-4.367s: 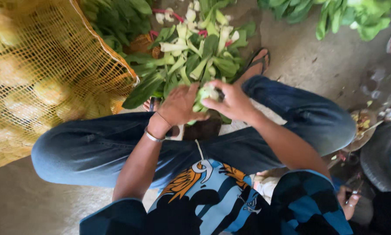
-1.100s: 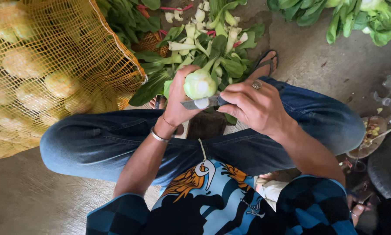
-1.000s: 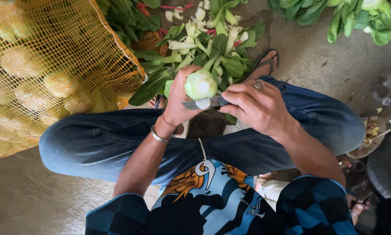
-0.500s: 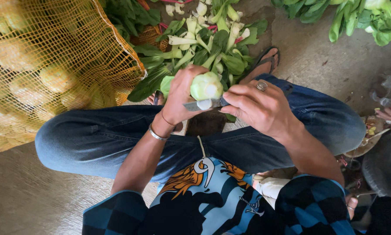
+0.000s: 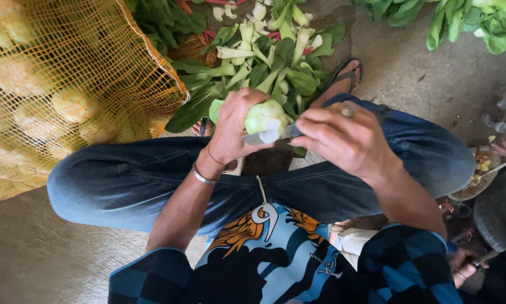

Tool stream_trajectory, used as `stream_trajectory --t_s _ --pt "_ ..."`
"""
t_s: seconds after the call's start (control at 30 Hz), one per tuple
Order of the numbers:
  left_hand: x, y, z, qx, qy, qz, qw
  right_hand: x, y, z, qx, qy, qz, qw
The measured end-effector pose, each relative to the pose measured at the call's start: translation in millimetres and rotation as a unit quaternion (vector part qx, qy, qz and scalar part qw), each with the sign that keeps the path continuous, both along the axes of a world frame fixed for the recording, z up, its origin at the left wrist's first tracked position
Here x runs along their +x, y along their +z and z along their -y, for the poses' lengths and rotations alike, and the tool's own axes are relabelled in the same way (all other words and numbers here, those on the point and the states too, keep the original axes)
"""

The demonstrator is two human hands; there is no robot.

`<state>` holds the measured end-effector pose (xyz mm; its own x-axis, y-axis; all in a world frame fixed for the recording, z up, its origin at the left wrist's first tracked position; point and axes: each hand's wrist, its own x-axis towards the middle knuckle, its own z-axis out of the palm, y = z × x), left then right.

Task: The person sits on the floor next to a mesh sack of bok choy and uses a small knife to trim the root ends off the leafy vegetables. They place trimmed vegetables in a pile, toss trimmed leaves aside, and pick up untrimmed ones one at a time to continue trimming.

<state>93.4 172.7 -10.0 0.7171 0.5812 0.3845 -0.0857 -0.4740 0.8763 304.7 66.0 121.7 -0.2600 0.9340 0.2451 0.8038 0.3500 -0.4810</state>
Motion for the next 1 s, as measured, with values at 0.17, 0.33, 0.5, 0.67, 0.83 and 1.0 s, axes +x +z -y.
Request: stream_trajectory --t_s 0.17,0.33,0.5,0.67,0.83,1.0 --pt "1.0 6.3 3.2 0.03 0.004 -0.007 1.0 0.9 -0.7 1.7 -0.006 -0.011 -0.012 1.0" --pt "0.3 7.5 1.0 0.048 -0.008 0.005 0.999 3.0 0.2 3.2 -0.01 -0.007 -0.025 1.0" --pt "-1.4 5.4 2.3 0.069 0.0 -0.01 0.998 1.2 0.3 4.9 0.005 -0.018 -0.025 0.999" --pt "7.0 4.1 11.4 0.055 -0.039 0.027 0.997 21.1 -7.1 7.5 -0.01 -0.079 -0.043 0.996" --pt "2.7 -6.5 8.9 -0.032 -0.009 0.043 0.999 51.3 -60.7 19.5 -0.188 -0.24 -0.25 0.919" --pt "22.3 -27.7 35.0 -0.326 0.031 0.065 0.943 5.2 -166.0 31.3 -0.269 -0.221 -0.628 0.696"
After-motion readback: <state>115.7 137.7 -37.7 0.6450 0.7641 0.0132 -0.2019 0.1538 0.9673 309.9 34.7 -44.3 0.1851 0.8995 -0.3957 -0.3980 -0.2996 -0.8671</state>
